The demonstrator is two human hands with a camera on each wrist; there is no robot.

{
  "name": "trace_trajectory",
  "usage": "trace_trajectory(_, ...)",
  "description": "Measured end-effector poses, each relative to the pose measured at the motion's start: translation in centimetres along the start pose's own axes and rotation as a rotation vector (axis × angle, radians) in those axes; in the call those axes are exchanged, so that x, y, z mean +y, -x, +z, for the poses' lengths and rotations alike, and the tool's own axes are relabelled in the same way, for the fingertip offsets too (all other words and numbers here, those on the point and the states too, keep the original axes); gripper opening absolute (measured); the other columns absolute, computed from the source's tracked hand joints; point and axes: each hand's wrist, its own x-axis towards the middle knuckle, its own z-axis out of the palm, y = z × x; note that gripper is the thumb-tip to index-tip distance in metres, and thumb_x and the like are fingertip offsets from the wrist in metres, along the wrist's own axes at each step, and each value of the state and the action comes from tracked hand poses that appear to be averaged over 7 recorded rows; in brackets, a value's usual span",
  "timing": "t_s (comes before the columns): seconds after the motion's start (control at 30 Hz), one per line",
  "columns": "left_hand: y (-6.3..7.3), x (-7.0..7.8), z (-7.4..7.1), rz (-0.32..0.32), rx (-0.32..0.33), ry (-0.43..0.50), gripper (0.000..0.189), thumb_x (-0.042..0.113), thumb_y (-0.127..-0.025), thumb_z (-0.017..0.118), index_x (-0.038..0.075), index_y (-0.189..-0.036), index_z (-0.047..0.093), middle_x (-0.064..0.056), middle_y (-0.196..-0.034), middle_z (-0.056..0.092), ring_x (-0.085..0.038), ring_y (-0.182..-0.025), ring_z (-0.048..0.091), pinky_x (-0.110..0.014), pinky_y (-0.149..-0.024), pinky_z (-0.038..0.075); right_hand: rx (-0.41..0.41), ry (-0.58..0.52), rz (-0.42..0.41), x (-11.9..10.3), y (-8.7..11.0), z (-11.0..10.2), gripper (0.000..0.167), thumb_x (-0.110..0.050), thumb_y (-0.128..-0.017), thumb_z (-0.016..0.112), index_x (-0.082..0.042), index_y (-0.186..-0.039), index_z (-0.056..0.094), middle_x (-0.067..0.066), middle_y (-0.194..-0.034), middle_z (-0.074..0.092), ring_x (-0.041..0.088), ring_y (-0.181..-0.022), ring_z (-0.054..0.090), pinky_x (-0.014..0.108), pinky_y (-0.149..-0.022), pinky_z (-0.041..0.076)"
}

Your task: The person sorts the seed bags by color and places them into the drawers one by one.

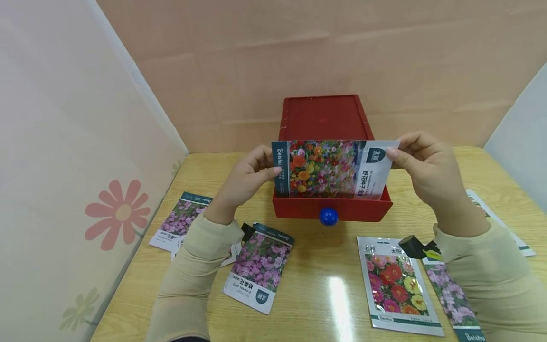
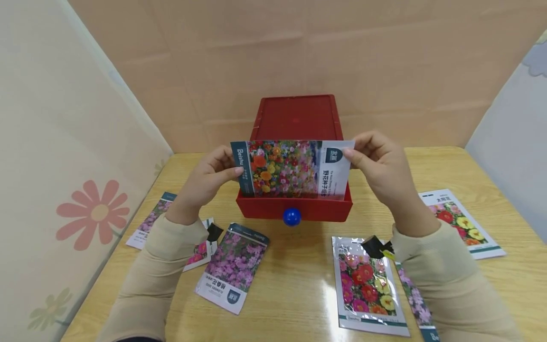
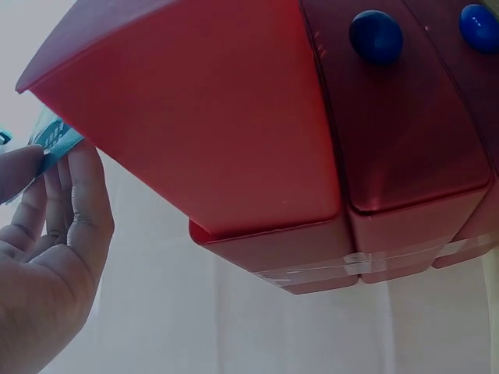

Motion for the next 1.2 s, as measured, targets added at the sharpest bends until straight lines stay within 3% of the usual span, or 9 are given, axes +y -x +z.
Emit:
trace_trajectory(0.17,0.0,0.1,-0.1,0.028,-0.008,-0.028,0.005,-0.002,-0.086,0.046,-0.003,-0.091,0.044,-0.009,-0.080,0.048,-0.029,-0.072,0.043,-0.027,-0.062,0.040,0.008,0.054,-0.002,-0.1,0.1,0.1,0.014,0.017,-0.079,0.047,0.007,-0.084,0.056,0.012,-0.075,0.055,0.016,-0.066,0.057,0.021,-0.063,0.047)
trace_trajectory(0.33,0.2,0.6,-0.2,-0.006,0.003,-0.129,0.007,0.001,-0.086,0.049,-0.001,-0.090,0.044,-0.008,-0.080,0.046,-0.022,-0.070,0.045,-0.027,-0.060,0.038,-0.003,0.051,0.001,-0.1,0.0,0.1,0.013,0.016,-0.079,0.048,0.007,-0.084,0.055,0.011,-0.075,0.054,0.016,-0.067,0.056,0.021,-0.062,0.047)
trace_trajectory(0.43,0.3,0.9,-0.3,-0.014,0.007,-0.189,0.009,0.002,-0.085,0.051,0.001,-0.091,0.045,-0.008,-0.079,0.044,-0.020,-0.068,0.043,-0.027,-0.059,0.036,0.002,0.070,0.018,-0.1,0.1,0.1,0.008,0.010,-0.079,0.053,0.007,-0.086,0.055,0.011,-0.076,0.053,0.015,-0.068,0.055,0.020,-0.063,0.047)
trace_trajectory(0.63,0.1,1.3,-0.3,0.003,-0.006,-0.264,0.013,0.003,-0.084,0.054,0.001,-0.094,0.046,-0.008,-0.082,0.048,-0.020,-0.070,0.045,-0.027,-0.061,0.039,0.006,0.130,0.030,-0.4,0.2,0.0,0.013,-0.001,-0.078,0.060,0.006,-0.088,0.055,0.011,-0.078,0.051,0.015,-0.069,0.053,0.020,-0.063,0.047)
trace_trajectory(0.97,0.0,2.2,0.0,0.009,0.009,-0.321,0.029,-0.001,-0.082,0.054,0.003,-0.109,0.045,-0.008,-0.091,0.048,-0.018,-0.079,0.048,-0.030,-0.069,0.042,-0.068,0.177,0.045,-0.9,0.0,-0.4,0.012,0.008,-0.080,0.053,0.003,-0.090,0.057,0.008,-0.081,0.054,0.014,-0.070,0.055,0.018,-0.064,0.046)
trace_trajectory(1.2,-0.3,2.7,0.2,0.042,0.032,-0.385,0.037,-0.002,-0.082,0.053,0.006,-0.116,0.042,-0.007,-0.091,0.047,-0.017,-0.078,0.048,-0.030,-0.068,0.042,-0.078,0.340,0.047,-1.3,-0.1,-0.6,0.017,0.007,-0.080,0.053,-0.002,-0.093,0.059,0.005,-0.077,0.053,0.011,-0.067,0.054,0.015,-0.062,0.045)
